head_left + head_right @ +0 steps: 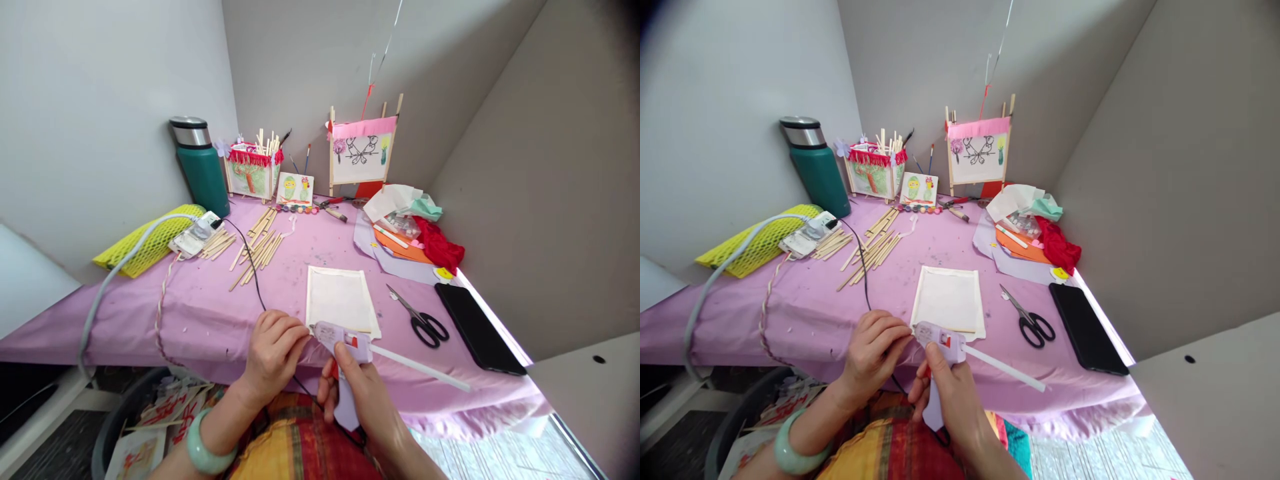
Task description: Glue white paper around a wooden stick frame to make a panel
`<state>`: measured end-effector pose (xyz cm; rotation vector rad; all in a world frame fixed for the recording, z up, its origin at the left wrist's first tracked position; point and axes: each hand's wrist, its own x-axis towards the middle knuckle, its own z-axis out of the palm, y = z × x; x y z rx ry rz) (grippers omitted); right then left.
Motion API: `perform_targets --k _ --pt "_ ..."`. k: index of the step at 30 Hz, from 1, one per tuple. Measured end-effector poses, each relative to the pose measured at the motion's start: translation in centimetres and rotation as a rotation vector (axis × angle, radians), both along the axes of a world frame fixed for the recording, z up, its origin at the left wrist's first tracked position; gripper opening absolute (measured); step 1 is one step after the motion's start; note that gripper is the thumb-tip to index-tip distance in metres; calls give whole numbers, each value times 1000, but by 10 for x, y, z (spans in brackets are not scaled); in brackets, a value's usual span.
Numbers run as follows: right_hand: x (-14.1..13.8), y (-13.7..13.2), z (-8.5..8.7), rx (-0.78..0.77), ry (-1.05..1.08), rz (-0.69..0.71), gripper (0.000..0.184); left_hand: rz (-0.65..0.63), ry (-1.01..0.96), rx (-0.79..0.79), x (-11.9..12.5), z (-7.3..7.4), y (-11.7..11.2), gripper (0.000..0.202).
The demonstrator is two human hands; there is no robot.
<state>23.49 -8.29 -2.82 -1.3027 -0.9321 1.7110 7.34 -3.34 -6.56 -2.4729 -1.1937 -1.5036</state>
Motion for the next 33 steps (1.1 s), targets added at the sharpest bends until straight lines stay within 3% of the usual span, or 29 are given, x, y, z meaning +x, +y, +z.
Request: perform_targets --k 33 --pt "-1 -3 -4 -28 -43 -24 54 20 0 -9 1 -3 0 10"
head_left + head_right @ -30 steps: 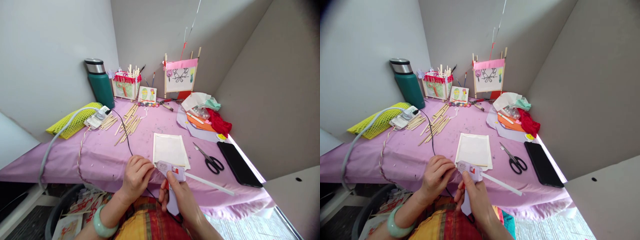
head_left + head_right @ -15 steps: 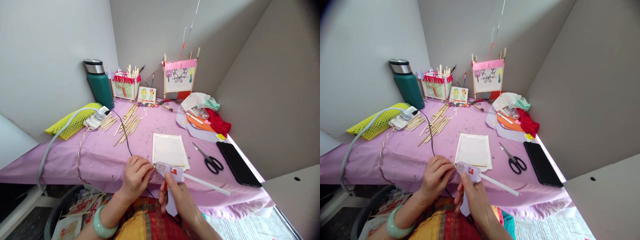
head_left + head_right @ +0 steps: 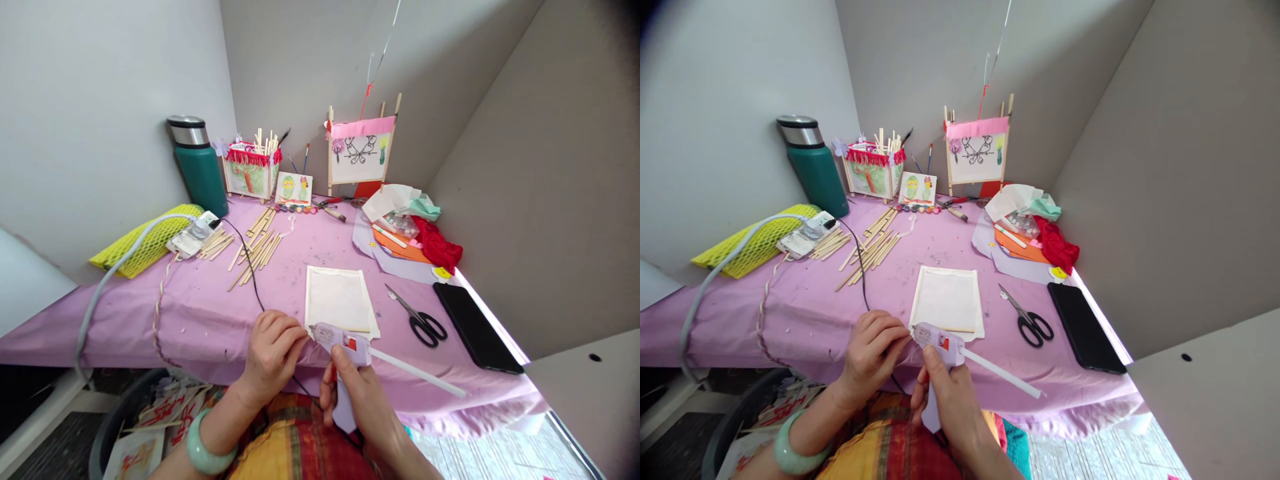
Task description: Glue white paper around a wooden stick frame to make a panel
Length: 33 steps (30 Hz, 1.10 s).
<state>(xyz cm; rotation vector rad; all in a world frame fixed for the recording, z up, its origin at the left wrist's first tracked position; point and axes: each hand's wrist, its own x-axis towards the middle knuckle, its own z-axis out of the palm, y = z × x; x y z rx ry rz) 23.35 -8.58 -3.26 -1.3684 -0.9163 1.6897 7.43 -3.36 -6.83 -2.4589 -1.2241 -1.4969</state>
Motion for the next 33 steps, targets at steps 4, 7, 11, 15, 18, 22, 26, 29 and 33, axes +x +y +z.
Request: perform_targets --k 4,7,11,15,18,22,26,29,33 --pt "2 0 0 14 7 -9 55 -1 -4 -2 0 -2 0 10" --pt "3 -2 0 16 0 -19 54 -4 -4 -5 0 -1 0 10" --pt "5 -4 3 -13 -6 -57 53 -10 -10 -6 0 1 0 10" --pt "9 -5 2 -24 -24 -63 55 -7 -11 -4 1 4 -1 11" --pt "12 -5 -1 -22 -21 -93 54 -4 -13 -1 1 7 -1 11" --pt "15 -6 -2 -25 -26 -121 54 -9 -10 6 1 10 -1 11" --pt "17 -7 2 -22 -27 -161 55 -11 0 12 1 11 0 12" --pt "17 -10 5 -15 -17 -199 54 -9 4 15 2 12 1 12" --pt "18 -15 8 -19 -7 -260 53 -11 7 19 1 12 1 12"
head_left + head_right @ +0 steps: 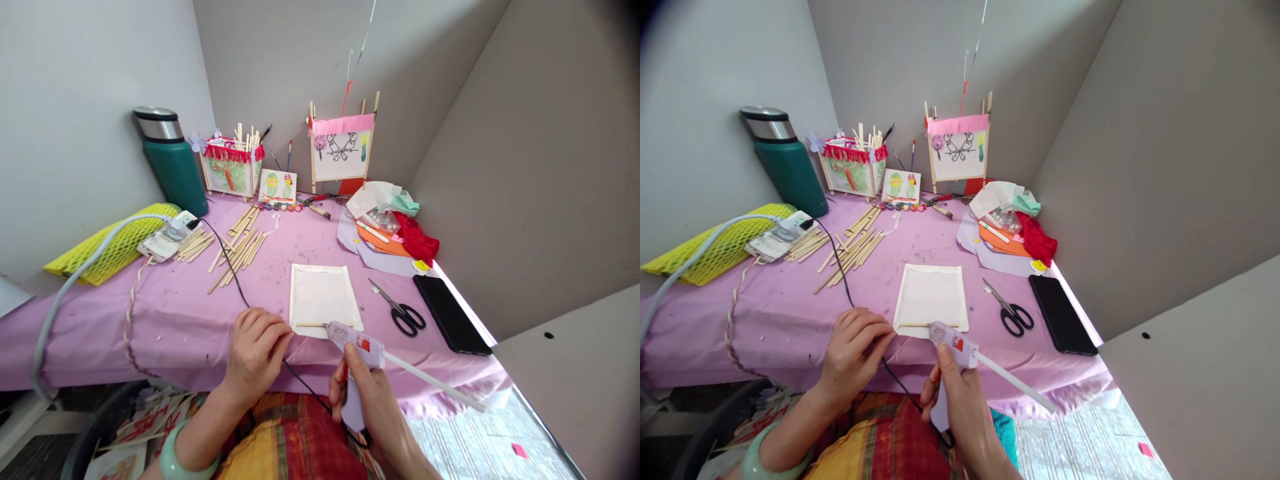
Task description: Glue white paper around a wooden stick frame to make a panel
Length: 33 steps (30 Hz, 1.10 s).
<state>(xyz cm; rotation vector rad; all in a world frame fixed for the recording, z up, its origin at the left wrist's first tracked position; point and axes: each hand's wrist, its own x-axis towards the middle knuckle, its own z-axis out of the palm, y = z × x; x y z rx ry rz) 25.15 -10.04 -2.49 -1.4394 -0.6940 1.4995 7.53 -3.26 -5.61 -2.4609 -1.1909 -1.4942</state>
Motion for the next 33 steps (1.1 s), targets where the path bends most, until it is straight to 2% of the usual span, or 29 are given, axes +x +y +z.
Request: perform_targets --k 11,20,28,33 --pt "10 -3 -10 -1 46 -92 55 2 11 18 0 -2 2 13" --pt "11 -8 -8 -26 11 -141 58 11 22 20 0 -1 2 12" --pt "8 -11 -7 22 97 -348 49 14 21 30 -1 -3 3 10" --pt "10 -13 -12 40 137 -350 48 12 21 20 -1 -3 4 9"
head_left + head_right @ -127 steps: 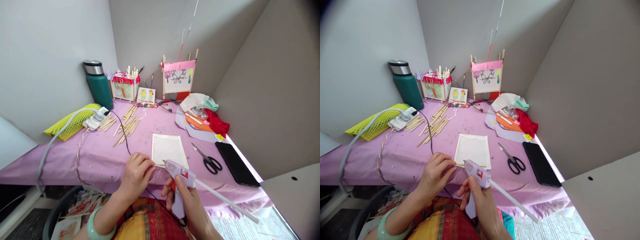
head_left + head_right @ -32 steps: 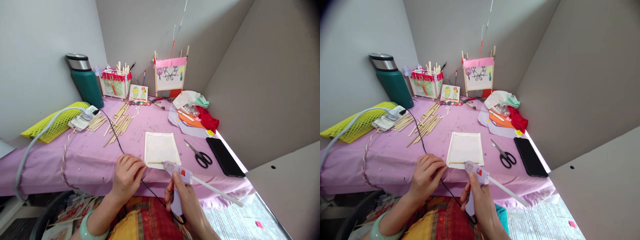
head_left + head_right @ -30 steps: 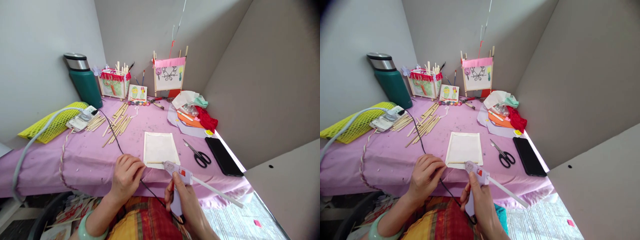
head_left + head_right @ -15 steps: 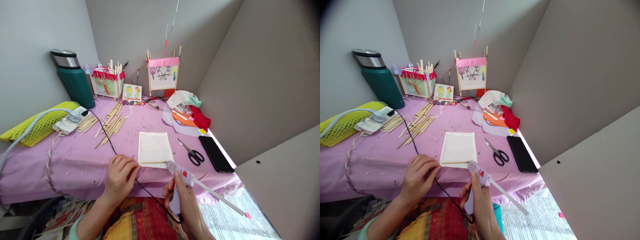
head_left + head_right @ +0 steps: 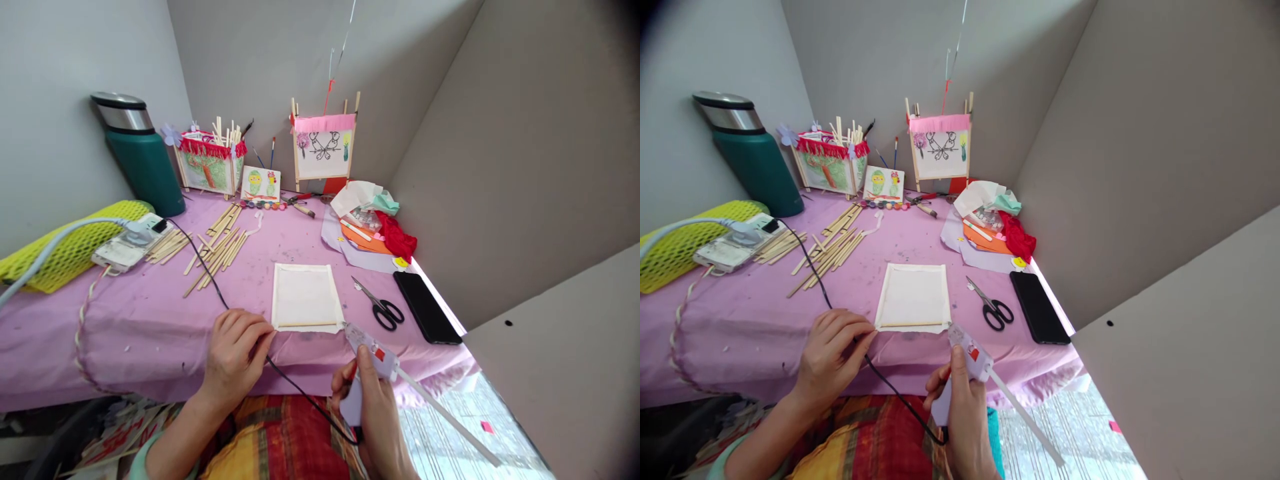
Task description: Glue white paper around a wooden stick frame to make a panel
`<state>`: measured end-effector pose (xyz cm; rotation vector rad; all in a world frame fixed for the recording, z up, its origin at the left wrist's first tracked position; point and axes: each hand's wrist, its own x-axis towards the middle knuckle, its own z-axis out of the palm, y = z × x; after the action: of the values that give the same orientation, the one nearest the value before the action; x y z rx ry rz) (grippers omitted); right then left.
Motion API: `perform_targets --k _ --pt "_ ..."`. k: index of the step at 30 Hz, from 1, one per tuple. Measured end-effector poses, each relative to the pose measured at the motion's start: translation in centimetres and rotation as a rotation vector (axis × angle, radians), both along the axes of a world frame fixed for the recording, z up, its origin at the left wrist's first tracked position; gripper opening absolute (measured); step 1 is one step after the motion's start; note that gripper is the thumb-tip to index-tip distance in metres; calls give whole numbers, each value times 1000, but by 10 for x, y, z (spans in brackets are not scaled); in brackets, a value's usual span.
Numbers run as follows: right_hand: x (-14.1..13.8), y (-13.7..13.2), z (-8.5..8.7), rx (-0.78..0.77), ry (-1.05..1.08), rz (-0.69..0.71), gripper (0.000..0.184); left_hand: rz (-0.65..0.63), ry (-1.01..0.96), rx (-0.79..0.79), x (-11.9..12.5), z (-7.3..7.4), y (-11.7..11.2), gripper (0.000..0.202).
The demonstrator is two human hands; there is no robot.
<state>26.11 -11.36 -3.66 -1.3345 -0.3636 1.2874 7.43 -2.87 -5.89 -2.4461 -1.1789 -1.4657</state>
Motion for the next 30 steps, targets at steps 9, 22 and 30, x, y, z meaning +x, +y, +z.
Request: perform_targets --k 9,22,30 --pt "3 1 -3 -2 -33 33 47 3 4 5 1 2 -1 11" --pt "-1 -3 -2 -12 -30 2 49 8 2 -8 1 1 -1 9" --pt "2 0 -5 40 13 -5 46 2 -10 -5 2 3 0 10"
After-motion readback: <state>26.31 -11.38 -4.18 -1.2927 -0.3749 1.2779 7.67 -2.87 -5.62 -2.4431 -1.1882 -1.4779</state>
